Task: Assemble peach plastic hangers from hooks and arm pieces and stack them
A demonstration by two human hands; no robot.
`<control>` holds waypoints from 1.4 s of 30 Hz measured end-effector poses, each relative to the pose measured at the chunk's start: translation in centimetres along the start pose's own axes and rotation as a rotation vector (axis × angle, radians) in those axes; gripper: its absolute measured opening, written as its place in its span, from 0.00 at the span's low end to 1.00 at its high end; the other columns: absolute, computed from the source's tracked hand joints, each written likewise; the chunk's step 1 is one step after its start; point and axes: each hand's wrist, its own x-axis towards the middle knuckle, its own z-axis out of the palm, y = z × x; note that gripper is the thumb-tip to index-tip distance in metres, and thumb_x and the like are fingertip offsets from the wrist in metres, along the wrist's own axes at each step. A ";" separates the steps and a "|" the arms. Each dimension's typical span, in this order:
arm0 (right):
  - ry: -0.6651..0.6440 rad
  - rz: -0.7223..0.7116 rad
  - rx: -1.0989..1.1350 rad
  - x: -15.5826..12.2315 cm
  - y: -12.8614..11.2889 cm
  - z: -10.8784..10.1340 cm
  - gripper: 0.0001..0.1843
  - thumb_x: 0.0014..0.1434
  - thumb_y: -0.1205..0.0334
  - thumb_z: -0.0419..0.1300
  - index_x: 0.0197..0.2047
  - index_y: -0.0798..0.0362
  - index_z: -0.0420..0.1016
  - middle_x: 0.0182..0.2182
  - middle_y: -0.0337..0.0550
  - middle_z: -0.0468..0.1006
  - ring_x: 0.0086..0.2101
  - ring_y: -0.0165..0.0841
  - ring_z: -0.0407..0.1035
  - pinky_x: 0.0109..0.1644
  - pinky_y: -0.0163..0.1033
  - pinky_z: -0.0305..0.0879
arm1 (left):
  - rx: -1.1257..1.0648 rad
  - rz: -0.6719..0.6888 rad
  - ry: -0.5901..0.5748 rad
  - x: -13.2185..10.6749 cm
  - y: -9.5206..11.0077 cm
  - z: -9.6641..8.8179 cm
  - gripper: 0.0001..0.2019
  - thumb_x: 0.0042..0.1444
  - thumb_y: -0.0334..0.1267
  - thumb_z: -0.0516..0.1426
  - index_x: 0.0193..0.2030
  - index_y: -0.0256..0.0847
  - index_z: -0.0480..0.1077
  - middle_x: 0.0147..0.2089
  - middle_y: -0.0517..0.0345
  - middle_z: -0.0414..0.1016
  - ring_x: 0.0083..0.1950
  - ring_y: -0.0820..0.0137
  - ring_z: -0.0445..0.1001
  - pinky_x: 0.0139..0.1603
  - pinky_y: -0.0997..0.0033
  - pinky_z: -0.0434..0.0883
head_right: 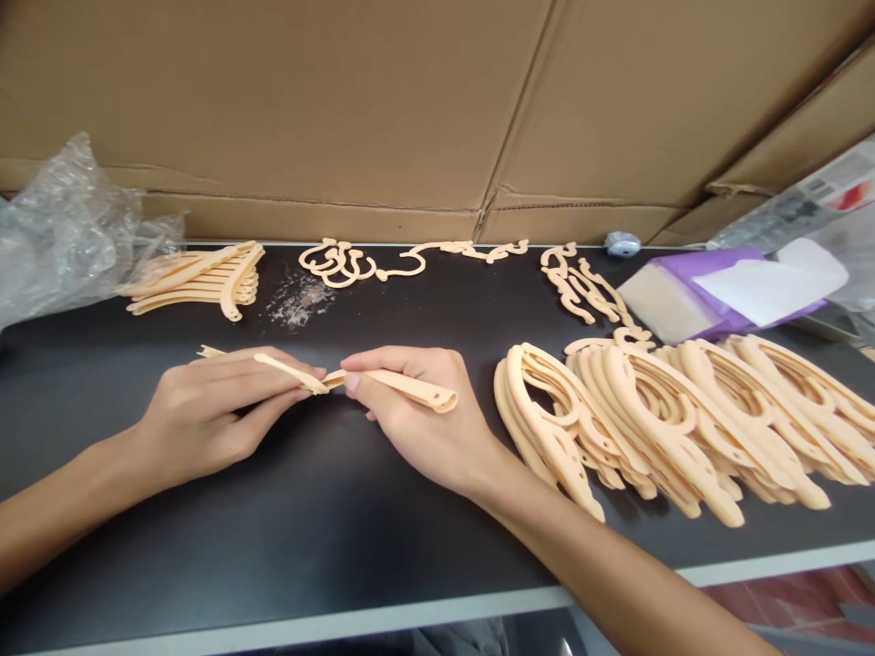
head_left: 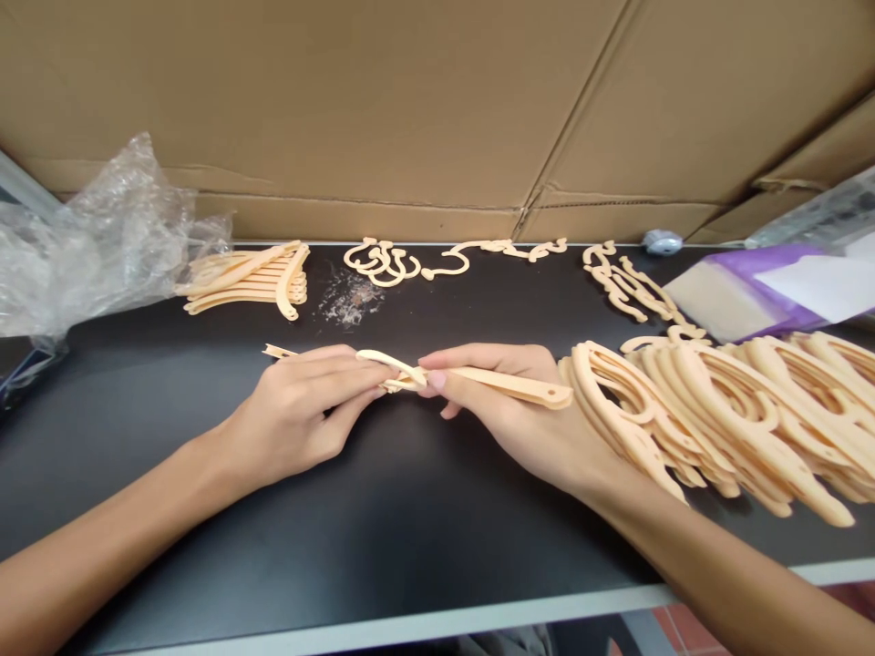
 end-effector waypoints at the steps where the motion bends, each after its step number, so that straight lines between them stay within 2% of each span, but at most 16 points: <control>1: 0.010 -0.014 -0.042 -0.1 0.0 0.0 0.07 0.56 0.60 0.66 0.36 0.51 0.87 0.30 0.42 0.86 0.29 0.35 0.78 0.33 0.39 0.72 | 0.013 0.003 0.000 0.0 0.0 0.0 0.10 0.63 0.24 0.59 0.46 0.40 0.77 0.44 0.54 0.85 0.43 0.68 0.84 0.44 0.71 0.80; 5: 0.041 -0.065 -0.126 -0.5 0.3 0.2 0.09 0.59 0.58 0.66 0.37 0.50 0.87 0.31 0.42 0.86 0.30 0.37 0.79 0.34 0.40 0.72 | 0.088 0.021 0.004 0.0 0.1 0.1 0.08 0.65 0.27 0.59 0.46 0.41 0.77 0.42 0.56 0.85 0.40 0.70 0.84 0.43 0.73 0.79; 12: 0.050 -0.021 -0.003 -0.6 0.6 0.6 0.10 0.57 0.57 0.68 0.36 0.54 0.86 0.33 0.45 0.87 0.31 0.37 0.81 0.38 0.41 0.77 | 0.142 0.013 -0.031 -0.2 0.3 0.1 0.09 0.66 0.30 0.58 0.49 0.44 0.77 0.43 0.59 0.86 0.38 0.70 0.84 0.39 0.74 0.78; 17: 0.060 -0.049 -0.001 -0.7 0.4 0.7 0.09 0.56 0.58 0.68 0.35 0.54 0.86 0.32 0.45 0.87 0.30 0.36 0.81 0.37 0.40 0.77 | 0.144 0.083 -0.002 -0.3 0.3 0.1 0.11 0.65 0.28 0.58 0.51 0.43 0.77 0.41 0.59 0.86 0.34 0.71 0.84 0.36 0.74 0.78; 23: 0.049 -0.054 0.090 -0.7 1.0 0.9 0.15 0.57 0.52 0.68 0.35 0.56 0.86 0.29 0.47 0.86 0.32 0.39 0.81 0.38 0.41 0.80 | 0.185 0.111 0.010 -0.1 0.4 0.4 0.09 0.65 0.28 0.58 0.48 0.41 0.77 0.39 0.57 0.86 0.33 0.70 0.84 0.36 0.74 0.79; 27: 0.062 -0.048 0.120 -0.8 1.0 1.0 0.15 0.56 0.51 0.69 0.35 0.56 0.86 0.30 0.48 0.86 0.33 0.39 0.82 0.38 0.40 0.80 | 0.159 0.109 -0.007 0.1 0.4 0.4 0.10 0.65 0.29 0.58 0.49 0.43 0.77 0.40 0.58 0.86 0.32 0.72 0.83 0.35 0.75 0.78; 33: 0.046 -0.006 0.200 -0.6 1.7 1.2 0.17 0.56 0.48 0.69 0.32 0.56 0.84 0.25 0.46 0.83 0.27 0.37 0.80 0.32 0.38 0.78 | 0.202 0.085 0.004 0.5 0.3 0.0 0.08 0.64 0.29 0.58 0.44 0.44 0.78 0.33 0.62 0.85 0.27 0.74 0.80 0.30 0.78 0.74; 36: 0.030 0.000 0.232 -0.3 1.8 1.3 0.17 0.56 0.49 0.69 0.30 0.56 0.82 0.23 0.45 0.82 0.26 0.37 0.80 0.30 0.36 0.76 | 0.205 0.072 -0.019 0.5 0.1 0.0 0.08 0.64 0.29 0.59 0.42 0.44 0.79 0.35 0.61 0.85 0.28 0.73 0.81 0.31 0.77 0.74; 40: 0.025 0.091 0.319 0.2 1.4 1.1 0.15 0.52 0.51 0.69 0.28 0.56 0.80 0.22 0.44 0.80 0.24 0.37 0.79 0.26 0.35 0.74 | 0.211 0.071 0.036 0.4 -0.2 0.2 0.05 0.64 0.33 0.60 0.42 0.44 0.78 0.34 0.58 0.85 0.29 0.69 0.82 0.30 0.74 0.76; 42: 0.022 0.125 0.367 0.4 1.1 0.9 0.15 0.51 0.51 0.70 0.27 0.56 0.80 0.21 0.44 0.80 0.23 0.37 0.78 0.25 0.35 0.73 | 0.238 0.066 0.045 0.4 -0.1 0.2 0.05 0.64 0.34 0.60 0.42 0.44 0.78 0.36 0.58 0.86 0.32 0.68 0.84 0.33 0.73 0.78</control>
